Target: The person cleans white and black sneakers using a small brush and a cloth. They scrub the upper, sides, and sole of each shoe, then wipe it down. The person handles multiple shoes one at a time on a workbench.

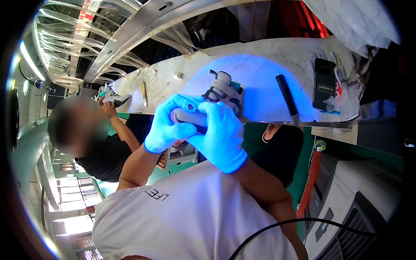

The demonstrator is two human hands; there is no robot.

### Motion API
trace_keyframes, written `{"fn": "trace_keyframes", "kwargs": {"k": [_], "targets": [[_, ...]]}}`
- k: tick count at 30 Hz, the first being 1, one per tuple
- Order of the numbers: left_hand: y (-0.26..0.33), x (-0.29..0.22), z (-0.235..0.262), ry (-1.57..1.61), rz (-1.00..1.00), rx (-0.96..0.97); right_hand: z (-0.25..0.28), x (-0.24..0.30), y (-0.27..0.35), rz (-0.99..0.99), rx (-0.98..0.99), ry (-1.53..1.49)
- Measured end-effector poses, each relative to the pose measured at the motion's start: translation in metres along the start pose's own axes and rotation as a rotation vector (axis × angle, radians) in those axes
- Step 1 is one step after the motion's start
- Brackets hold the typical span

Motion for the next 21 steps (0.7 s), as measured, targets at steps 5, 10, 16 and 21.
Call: {"fn": "trace_keyframes", "kwargs": {"k": [5, 10, 16, 21], "targets": [[-0.002, 0.000, -0.001, 0.011, -0.015, -0.012, 0.010, -0.009, 0.020, -0.004, -0.092, -0.047], [-0.002, 0.008, 0.004, 0.080, -0.040, -0.040, 0.017, -0.026, 0.046, -0.089, -0.116, -0.126], [-0.004, 0.012, 0.009, 0.095, 0.004, -0.020, 0.013, -0.020, 0.044, 0.000, -0.054, -0.261], [-0.008, 0.015, 0.012, 0.109, 0.001, -0.015, 0.012, -0.033, 0.030, 0.040, -0.044, -0.223]]}}
Point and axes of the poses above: each hand's wrist, its own y-axis away from the middle knuckle, its own z-axis out of the back of the hand, x = y × z, the point moved 4 cm from there along -y, towards the middle knuckle, and after that the axes turned 14 degrees about -y, right-handed, at the moved point
